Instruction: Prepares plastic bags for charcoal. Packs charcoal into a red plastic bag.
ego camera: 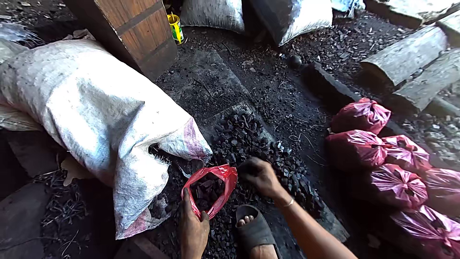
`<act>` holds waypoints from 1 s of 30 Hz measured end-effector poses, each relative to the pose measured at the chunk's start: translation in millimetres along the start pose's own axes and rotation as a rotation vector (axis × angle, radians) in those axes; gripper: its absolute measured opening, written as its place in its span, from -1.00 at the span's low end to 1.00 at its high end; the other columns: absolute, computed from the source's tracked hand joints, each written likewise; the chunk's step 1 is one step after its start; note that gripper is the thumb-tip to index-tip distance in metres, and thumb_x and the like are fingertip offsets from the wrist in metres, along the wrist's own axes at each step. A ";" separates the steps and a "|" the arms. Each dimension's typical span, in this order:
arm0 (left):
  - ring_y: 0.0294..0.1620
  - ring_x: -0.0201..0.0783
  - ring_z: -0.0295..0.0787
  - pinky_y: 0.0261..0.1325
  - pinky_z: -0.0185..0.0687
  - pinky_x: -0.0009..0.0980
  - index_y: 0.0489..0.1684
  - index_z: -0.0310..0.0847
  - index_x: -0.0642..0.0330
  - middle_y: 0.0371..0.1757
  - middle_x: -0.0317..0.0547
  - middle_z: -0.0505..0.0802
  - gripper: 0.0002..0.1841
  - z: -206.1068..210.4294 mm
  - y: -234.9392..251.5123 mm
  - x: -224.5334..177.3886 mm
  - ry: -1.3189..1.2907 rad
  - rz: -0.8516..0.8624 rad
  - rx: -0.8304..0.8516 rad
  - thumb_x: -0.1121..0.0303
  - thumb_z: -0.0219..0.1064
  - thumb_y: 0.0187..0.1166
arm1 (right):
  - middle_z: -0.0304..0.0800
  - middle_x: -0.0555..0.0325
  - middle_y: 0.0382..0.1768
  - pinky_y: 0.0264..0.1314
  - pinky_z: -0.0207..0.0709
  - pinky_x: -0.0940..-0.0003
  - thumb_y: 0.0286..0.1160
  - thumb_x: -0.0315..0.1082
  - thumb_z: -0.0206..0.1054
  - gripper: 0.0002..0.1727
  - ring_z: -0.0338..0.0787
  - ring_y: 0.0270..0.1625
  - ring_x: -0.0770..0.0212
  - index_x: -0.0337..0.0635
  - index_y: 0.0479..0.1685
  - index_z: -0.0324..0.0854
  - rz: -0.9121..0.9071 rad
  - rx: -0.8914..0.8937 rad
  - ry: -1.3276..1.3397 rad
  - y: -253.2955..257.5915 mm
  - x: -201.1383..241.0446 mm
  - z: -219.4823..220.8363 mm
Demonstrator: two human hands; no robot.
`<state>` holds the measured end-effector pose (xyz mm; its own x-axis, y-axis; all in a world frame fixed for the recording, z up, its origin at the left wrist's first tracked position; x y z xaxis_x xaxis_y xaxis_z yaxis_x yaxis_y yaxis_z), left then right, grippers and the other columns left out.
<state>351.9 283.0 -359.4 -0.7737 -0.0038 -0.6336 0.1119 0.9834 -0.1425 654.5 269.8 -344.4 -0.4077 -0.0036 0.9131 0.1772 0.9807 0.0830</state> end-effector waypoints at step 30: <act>0.64 0.18 0.46 0.56 0.48 0.14 0.90 -0.01 0.11 0.70 0.26 0.44 0.10 0.8 -0.7 -3.7 -0.029 0.020 -0.006 0.45 0.52 0.12 | 0.86 0.29 0.06 0.29 0.74 0.19 0.40 -0.19 0.49 -0.78 0.80 0.17 0.33 0.02 -0.03 0.83 0.055 -0.056 -0.186 -5.2 -3.7 -10.8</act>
<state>355.2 282.2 -357.6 -0.7530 0.0113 -0.6579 0.1238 0.9844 -0.1248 664.8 262.6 -343.9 -0.5532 0.0913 0.8281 0.2515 0.9659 0.0615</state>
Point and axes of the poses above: each hand's wrist, its own y-axis towards the middle knuckle, its own z-axis out of the palm, x = y × z, the point moved 10 cm from there along y, towards the middle knuckle
